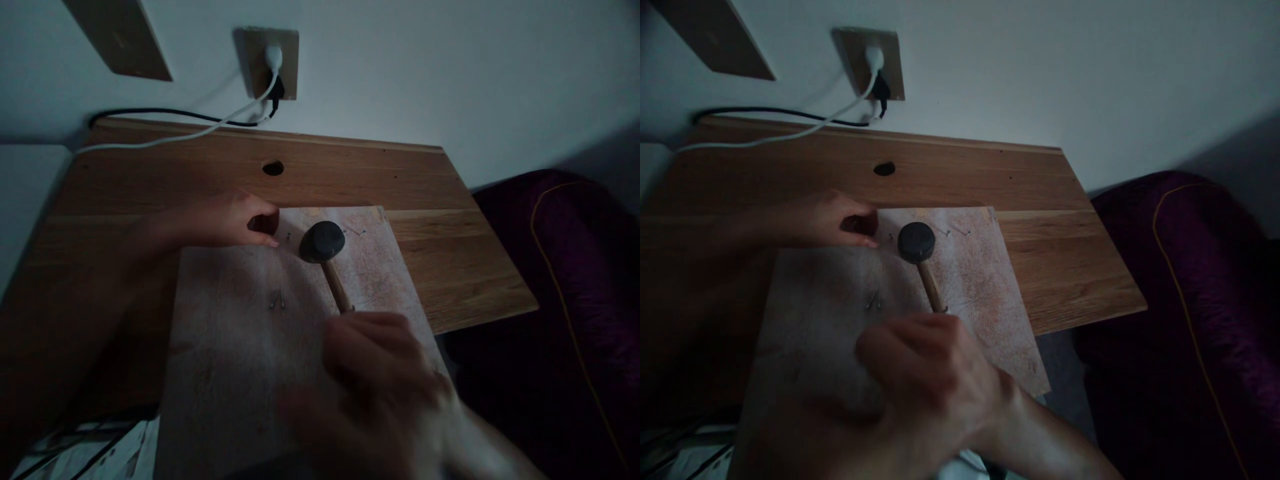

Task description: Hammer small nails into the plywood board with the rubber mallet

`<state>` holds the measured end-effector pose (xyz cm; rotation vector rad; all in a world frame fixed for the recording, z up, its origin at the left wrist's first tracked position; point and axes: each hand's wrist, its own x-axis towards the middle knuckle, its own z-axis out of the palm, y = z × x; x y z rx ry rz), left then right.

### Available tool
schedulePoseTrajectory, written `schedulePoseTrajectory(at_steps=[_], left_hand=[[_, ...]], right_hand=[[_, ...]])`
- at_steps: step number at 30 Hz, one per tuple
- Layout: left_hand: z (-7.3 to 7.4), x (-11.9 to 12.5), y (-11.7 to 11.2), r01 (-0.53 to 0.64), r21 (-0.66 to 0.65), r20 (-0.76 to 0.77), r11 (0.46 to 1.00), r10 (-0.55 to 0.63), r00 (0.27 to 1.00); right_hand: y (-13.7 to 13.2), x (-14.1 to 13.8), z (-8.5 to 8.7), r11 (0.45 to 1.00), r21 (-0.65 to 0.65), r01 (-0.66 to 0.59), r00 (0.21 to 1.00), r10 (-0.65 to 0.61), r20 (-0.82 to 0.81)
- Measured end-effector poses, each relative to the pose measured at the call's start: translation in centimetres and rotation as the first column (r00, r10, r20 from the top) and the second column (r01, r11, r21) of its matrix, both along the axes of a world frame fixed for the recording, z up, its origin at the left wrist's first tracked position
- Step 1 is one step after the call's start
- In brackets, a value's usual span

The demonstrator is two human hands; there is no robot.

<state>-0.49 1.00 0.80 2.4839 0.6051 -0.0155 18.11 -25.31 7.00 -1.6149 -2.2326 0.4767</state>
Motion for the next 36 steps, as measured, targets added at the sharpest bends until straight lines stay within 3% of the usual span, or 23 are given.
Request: schedulePoseTrajectory(at_steps=[3, 5, 11, 18, 22, 27, 31, 36], left_hand=[[0.0, 0.0, 0.0, -0.013, -0.017, 0.042, 1.0, 0.014, 0.999], [0.0, 0.0, -0.2, -0.026, -0.021, 0.073, 0.999, 0.027, 0.997], [-0.3, -0.4, -1.1, -0.1, -0.049, 0.135, 0.994, 0.106, 0.985], [-2.9, -1.1, -3.3, -0.253, -0.037, 0.354, 0.967, 0.25, 0.901], [-3.7, -1.1, -3.8, -0.269, 0.009, 0.413, 0.963, 0.241, 0.878], [-4.3, -1.1, -3.6, -0.198, 0.076, 0.524, 0.977, 0.13, 0.842], [-4.6, -1.1, -4.0, -0.214, 0.106, 0.536, 0.971, 0.125, 0.835], [-4.7, -1.0, -4.3, -0.296, 0.059, 0.547, 0.954, 0.217, 0.808]], right_hand=[[1.8, 1.1, -2.2, 0.975, 0.163, -0.154, 0.986, 0.142, 0.084], [2.0, 1.6, -3.0, 0.98, 0.17, -0.108, 0.987, 0.085, 0.139], [1.1, 2.1, -3.3, 0.989, 0.128, -0.073, 0.985, 0.052, 0.161], [0.6, 2.0, -3.6, 0.989, 0.139, -0.053, 0.988, 0.032, 0.15], [0.1, 1.8, -3.7, 0.987, 0.161, 0.026, 0.987, -0.051, 0.155], [-0.8, 1.8, -4.7, 0.949, 0.212, 0.234, 0.955, -0.265, 0.133], [-1.7, 2.1, -6.2, 0.919, 0.066, 0.389, 0.919, -0.392, 0.037], [-2.0, 2.3, -6.4, 0.891, -0.182, 0.417, 0.896, -0.436, -0.083]])
